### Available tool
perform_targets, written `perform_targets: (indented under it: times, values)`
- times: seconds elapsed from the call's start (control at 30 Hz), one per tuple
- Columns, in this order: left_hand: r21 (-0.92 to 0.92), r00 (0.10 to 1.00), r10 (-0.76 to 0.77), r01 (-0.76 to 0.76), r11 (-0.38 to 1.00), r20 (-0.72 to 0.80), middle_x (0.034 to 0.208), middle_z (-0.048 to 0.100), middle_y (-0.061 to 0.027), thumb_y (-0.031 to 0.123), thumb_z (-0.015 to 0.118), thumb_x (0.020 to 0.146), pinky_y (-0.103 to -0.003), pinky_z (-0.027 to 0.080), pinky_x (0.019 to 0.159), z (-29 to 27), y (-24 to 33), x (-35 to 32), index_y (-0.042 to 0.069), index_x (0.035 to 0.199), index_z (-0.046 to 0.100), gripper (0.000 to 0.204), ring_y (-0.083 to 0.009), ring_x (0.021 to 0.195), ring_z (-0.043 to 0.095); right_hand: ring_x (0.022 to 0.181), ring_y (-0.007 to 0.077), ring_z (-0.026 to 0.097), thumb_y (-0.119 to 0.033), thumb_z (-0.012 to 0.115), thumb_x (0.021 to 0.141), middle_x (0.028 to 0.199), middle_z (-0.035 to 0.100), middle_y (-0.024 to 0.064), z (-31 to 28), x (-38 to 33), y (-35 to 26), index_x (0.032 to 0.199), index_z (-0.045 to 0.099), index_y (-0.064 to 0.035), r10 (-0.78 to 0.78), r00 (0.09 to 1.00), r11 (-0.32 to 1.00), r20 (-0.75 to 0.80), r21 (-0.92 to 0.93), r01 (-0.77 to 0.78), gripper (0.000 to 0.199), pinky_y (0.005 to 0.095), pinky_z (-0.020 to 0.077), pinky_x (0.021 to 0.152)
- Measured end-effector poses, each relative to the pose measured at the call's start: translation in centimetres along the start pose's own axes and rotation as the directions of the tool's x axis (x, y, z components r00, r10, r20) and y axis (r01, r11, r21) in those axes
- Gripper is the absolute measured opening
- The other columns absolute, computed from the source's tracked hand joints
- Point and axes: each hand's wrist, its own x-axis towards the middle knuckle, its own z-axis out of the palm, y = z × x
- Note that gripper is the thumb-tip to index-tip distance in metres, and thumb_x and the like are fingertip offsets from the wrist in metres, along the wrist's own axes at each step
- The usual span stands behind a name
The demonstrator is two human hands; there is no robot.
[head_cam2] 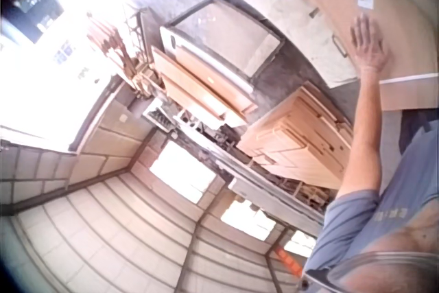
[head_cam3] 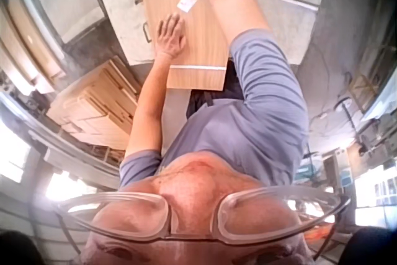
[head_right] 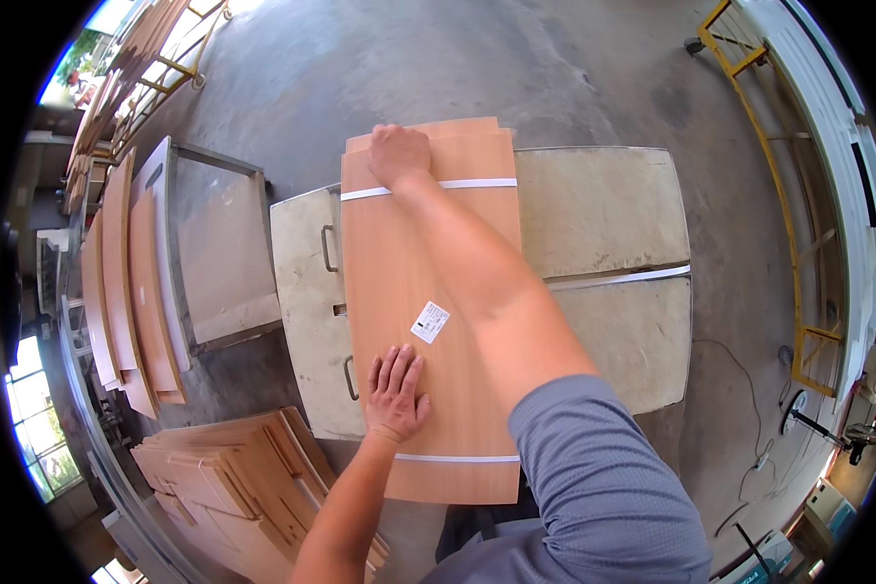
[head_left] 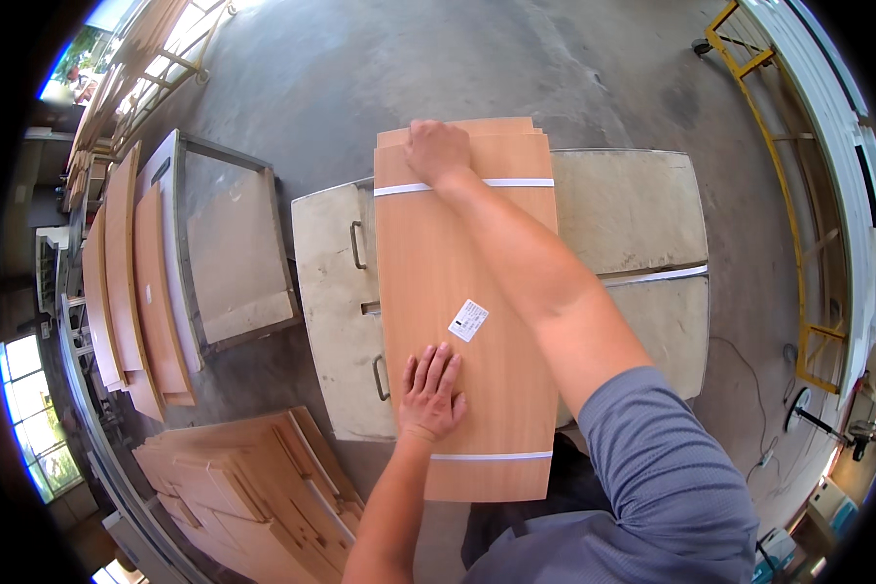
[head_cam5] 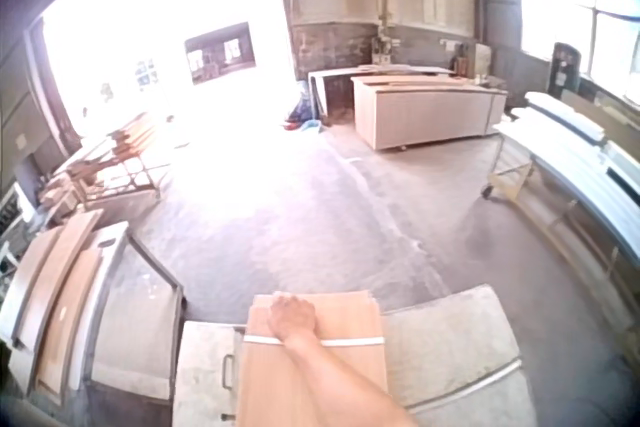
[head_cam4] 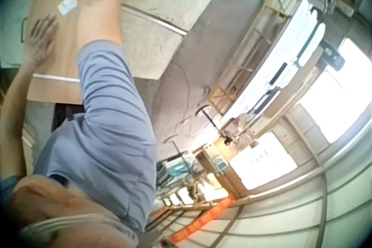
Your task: The person wraps a wooden panel with white plastic straps, securing them with a utility knife. They then use a sanding block to smooth the edges of the panel and the straps. The process is repeated for multiple panels in a workshop setting.
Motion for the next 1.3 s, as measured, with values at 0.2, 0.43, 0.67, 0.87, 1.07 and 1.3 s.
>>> perform_targets:
  times: [0.2, 0.43, 0.67, 0.87, 1.07, 1.3]
  values:
    - [-0.004, 1.000, 0.009, -0.010, 1.000, -0.017, 0.158, 0.038, -0.0092, 0.026, 0.062, 0.080, -0.053, 0.021, 0.123, -0.1, -0.1, 0.1, 0.014, 0.148, 0.043, 0.072, -0.0325, 0.148, 0.033, 0.086, 0.0322, 0.072, -0.020, 0.057, 0.088, 0.090, 0.074, 0.0122, -2.1, -0.8, 2.8, 0.088, 0.071, -0.0095, 0.035, 0.999, 0.999, -0.017, -0.030, -0.035, 0.017, 0.0428, 0.0567, 0.073]
    - [-0.009, 1.000, 0.004, -0.005, 1.000, -0.021, 0.158, 0.038, -0.0105, 0.025, 0.062, 0.080, -0.053, 0.021, 0.123, -0.3, -0.1, -0.1, 0.013, 0.148, 0.044, 0.071, -0.0340, 0.147, 0.033, 0.086, 0.0352, 0.069, -0.022, 0.056, 0.090, 0.087, 0.072, 0.0138, -3.8, -2.2, 6.5, 0.085, 0.068, -0.0088, 0.061, 0.991, 0.998, -0.121, -0.006, -0.062, 0.019, 0.0472, 0.0546, 0.074]
    - [0.012, 0.997, 0.047, -0.046, 0.999, -0.055, 0.158, 0.039, -0.0094, 0.024, 0.060, 0.081, -0.051, 0.021, 0.124, 0.1, 0.6, 0.4, 0.013, 0.148, 0.045, 0.069, -0.0313, 0.148, 0.033, 0.097, 0.0373, 0.069, -0.034, 0.061, 0.088, 0.101, 0.072, 0.0156, -10.4, -6.2, 22.6, 0.097, 0.070, -0.0125, 0.241, 0.931, 0.912, -0.273, -0.266, -0.313, 0.025, 0.0511, 0.0546, 0.081]
    - [0.034, 0.997, 0.017, -0.015, 0.999, -0.079, 0.157, 0.039, -0.0099, 0.023, 0.059, 0.083, -0.049, 0.021, 0.125, -0.1, 0.0, -0.5, 0.011, 0.146, 0.046, 0.066, -0.0297, 0.149, 0.031, 0.098, 0.0452, 0.064, -0.035, 0.058, 0.096, 0.099, 0.068, 0.0236, -24.2, -34.1, 43.9, 0.095, 0.063, -0.0002, 0.640, 0.688, 0.680, -0.341, -0.165, -0.714, 0.036, 0.0536, 0.0497, 0.080]
    - [0.071, 0.971, 0.084, -0.069, 0.995, -0.226, 0.154, 0.043, -0.0124, 0.024, 0.064, 0.083, -0.050, 0.022, 0.124, -1.0, -0.5, -0.5, 0.008, 0.143, 0.048, 0.063, -0.0314, 0.147, 0.033, 0.081, 0.0419, 0.063, -0.023, 0.063, 0.093, 0.084, 0.064, 0.0241, -26.7, -74.3, 46.9, 0.087, 0.056, 0.0026, 0.860, 0.489, 0.480, -0.143, -0.097, -0.872, 0.028, 0.0490, 0.0509, 0.073]
    - [0.006, 0.956, -0.109, 0.115, 0.993, -0.273, 0.155, 0.040, -0.0189, 0.026, 0.058, 0.093, -0.052, 0.021, 0.123, 4.5, 2.2, -0.9, 0.001, 0.143, 0.046, 0.057, -0.0370, 0.148, 0.030, 0.082, 0.0375, 0.063, -0.022, 0.065, 0.091, 0.086, 0.065, 0.0221, -25.3, -77.9, 43.1, 0.092, 0.059, 0.0027, 0.878, 0.436, 0.432, 0.197, 0.066, -0.899, 0.025, 0.0474, 0.0516, 0.074]
